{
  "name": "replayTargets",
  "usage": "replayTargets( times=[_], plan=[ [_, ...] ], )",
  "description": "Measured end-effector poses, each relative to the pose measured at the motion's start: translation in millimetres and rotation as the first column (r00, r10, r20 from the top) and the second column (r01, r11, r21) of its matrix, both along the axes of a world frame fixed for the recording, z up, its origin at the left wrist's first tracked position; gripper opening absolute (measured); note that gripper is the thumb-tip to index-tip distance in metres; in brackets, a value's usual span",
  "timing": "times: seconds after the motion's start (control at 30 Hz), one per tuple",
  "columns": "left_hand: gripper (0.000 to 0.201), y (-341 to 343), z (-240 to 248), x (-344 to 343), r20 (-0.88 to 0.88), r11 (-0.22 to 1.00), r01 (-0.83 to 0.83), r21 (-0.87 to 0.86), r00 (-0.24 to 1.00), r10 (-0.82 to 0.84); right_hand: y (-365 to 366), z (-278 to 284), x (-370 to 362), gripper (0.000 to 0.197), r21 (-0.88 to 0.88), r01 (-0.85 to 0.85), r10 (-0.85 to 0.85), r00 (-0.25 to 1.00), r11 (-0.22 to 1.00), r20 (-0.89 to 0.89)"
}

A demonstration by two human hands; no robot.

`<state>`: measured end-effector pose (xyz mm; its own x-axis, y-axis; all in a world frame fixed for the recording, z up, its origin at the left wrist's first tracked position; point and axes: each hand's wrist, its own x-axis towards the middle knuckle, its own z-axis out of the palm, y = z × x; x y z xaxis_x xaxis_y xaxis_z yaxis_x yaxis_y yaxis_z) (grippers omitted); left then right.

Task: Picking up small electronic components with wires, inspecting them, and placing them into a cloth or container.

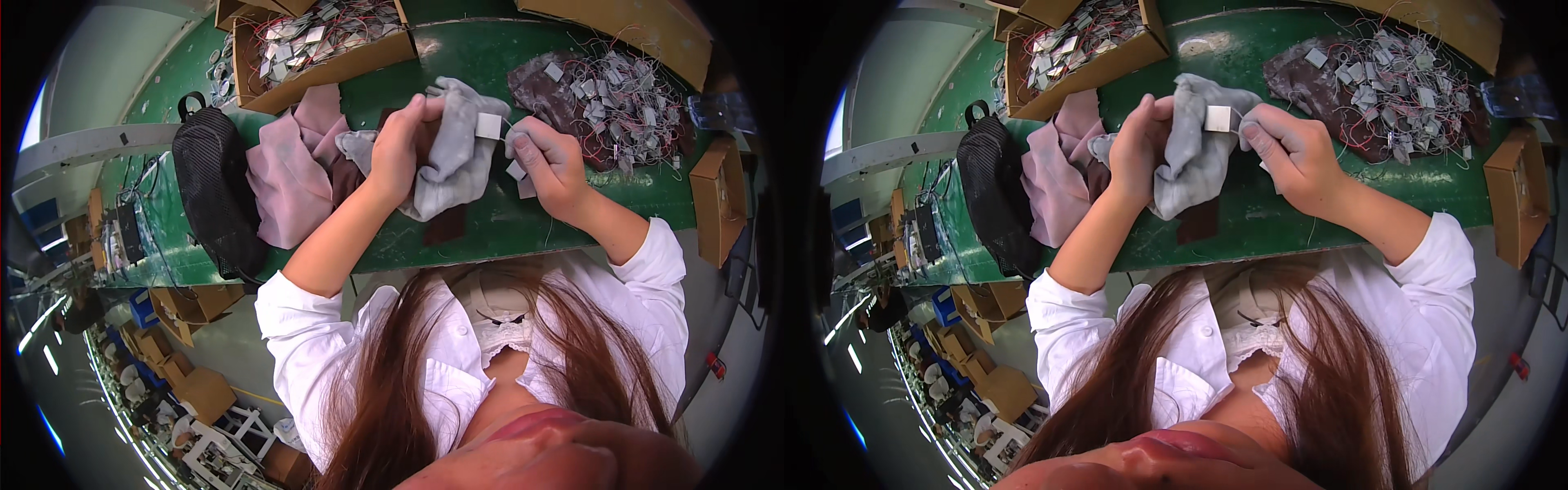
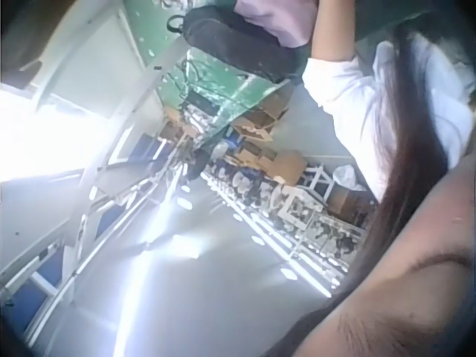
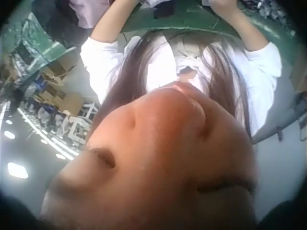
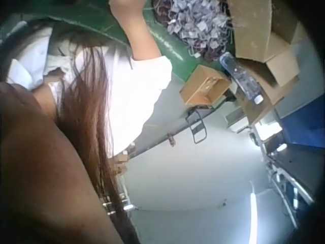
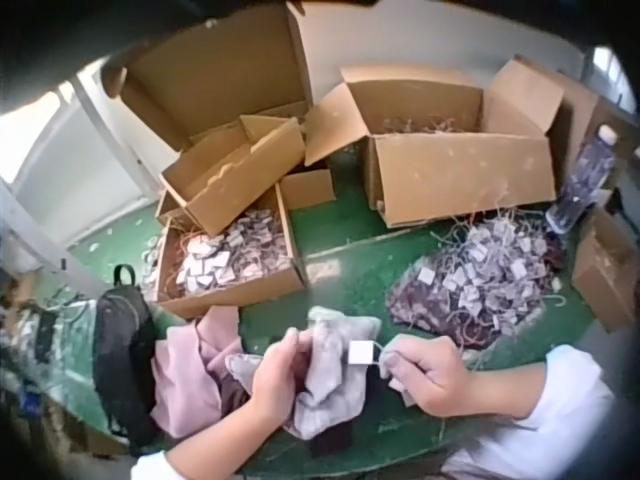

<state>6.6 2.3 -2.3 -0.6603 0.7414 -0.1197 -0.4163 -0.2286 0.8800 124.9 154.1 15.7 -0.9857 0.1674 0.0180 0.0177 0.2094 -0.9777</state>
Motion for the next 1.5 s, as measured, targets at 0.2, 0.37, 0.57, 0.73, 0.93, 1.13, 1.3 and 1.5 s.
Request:
replayTargets(
  times=[0.2,0.37,0.57,0.73,0.93,1.13,1.3,1.5],
  plan=[
    [0.023,1.3,9.3,10.9,-0.101,0.965,0.236,-0.115,0.964,-0.247,-4.6,-4.1,-2.2,0.007,0.327,-0.003,0.083,0.969,0.945,-0.231],
    [0.021,-0.5,-0.4,11.7,-0.297,0.960,0.189,-0.208,0.923,-0.246,-3.5,-3.7,-3.1,0.006,0.335,-0.076,0.133,0.980,0.939,-0.150],
    [0.018,-2.1,-0.3,9.7,-0.227,0.959,0.241,-0.149,0.935,-0.271,-5.2,1.1,-3.0,0.009,0.269,-0.069,0.113,0.982,0.960,-0.151],
    [0.018,-4.6,3.6,3.6,-0.172,0.933,0.330,-0.147,0.920,-0.352,-4.2,3.8,-1.8,0.012,0.160,-0.086,0.098,0.993,0.983,-0.068],
    [0.019,-3.6,7.0,0.8,-0.083,0.921,0.370,-0.125,0.921,-0.381,-1.0,0.2,-3.1,0.016,0.104,-0.044,0.053,0.995,0.994,-0.083],
    [0.020,-2.0,3.5,-2.9,-0.012,0.957,0.281,-0.078,0.959,-0.282,-0.5,-0.2,-0.2,0.021,-0.035,0.027,-0.029,0.999,0.999,-0.039],
    [0.028,0.1,8.8,-5.7,0.248,0.989,0.146,-0.033,0.960,-0.133,0.4,0.0,0.5,0.024,-0.099,-0.014,0.005,0.996,0.995,-0.091],
    [0.031,-1.7,8.5,-5.4,0.298,0.971,0.241,0.006,0.926,-0.231,-0.2,-4.0,-2.2,0.016,0.103,-0.069,0.080,0.990,0.992,-0.114]
  ],
)
